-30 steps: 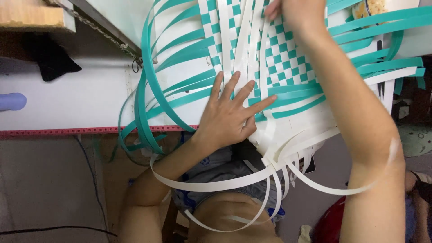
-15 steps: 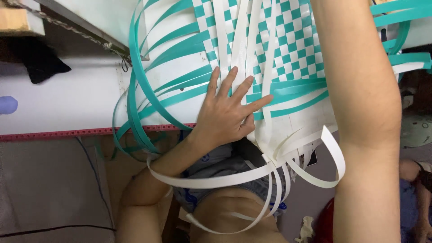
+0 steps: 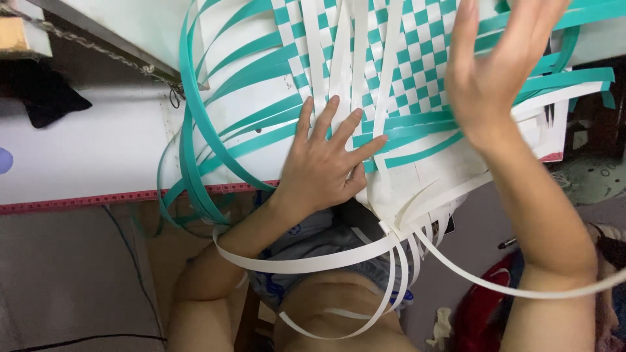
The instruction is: The person is weaving teal and white plastic strips together to form a patterned sheet for a bag.
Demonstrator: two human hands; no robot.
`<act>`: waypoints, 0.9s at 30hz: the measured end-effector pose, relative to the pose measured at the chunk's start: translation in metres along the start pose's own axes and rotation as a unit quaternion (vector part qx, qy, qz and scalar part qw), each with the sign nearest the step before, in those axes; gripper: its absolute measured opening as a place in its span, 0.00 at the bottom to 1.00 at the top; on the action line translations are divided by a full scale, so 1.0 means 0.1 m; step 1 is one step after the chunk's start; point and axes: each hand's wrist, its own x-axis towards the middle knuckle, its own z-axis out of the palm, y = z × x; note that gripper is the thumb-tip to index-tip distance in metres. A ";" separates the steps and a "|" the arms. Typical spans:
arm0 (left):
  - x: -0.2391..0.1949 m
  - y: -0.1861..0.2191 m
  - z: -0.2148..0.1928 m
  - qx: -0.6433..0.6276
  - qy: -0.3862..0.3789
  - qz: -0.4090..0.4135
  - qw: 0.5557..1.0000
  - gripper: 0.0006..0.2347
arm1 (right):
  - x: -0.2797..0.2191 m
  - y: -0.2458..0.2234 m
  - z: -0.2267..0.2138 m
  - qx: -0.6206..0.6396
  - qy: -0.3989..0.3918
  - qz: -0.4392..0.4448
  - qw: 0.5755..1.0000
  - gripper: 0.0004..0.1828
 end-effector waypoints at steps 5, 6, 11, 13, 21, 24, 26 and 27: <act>0.00 0.01 0.00 -0.001 -0.001 -0.005 1.000 0.15 | -0.45 -0.10 -0.15 0.041 -0.351 0.059 0.933 0.10; 0.00 0.01 0.00 0.000 -0.001 -0.004 1.000 0.15 | -0.49 -0.12 -0.17 0.041 -0.351 0.060 0.934 0.10; 0.00 0.02 0.00 0.001 -0.008 -0.003 1.000 0.15 | -0.69 -0.10 -0.23 0.010 -0.408 0.026 0.912 0.10; 0.01 0.02 0.00 0.005 -0.010 0.000 1.000 0.16 | -0.67 -0.07 -0.20 0.016 -0.428 0.052 0.902 0.09; 0.01 0.03 0.00 0.013 -0.007 0.000 1.000 0.16 | -0.38 -0.13 -0.12 0.098 -0.486 0.155 0.854 0.10; 0.01 0.03 0.00 0.010 -0.011 0.001 1.000 0.16 | -0.33 -0.17 -0.12 0.104 -0.501 0.155 0.845 0.06; 0.01 0.03 0.00 0.009 -0.015 0.000 1.000 0.15 | -0.27 -0.24 -0.12 0.107 -0.503 0.140 0.846 0.12; 0.01 0.03 0.00 0.009 -0.014 -0.001 1.000 0.15 | -0.28 -0.25 -0.11 0.108 -0.503 0.139 0.846 0.12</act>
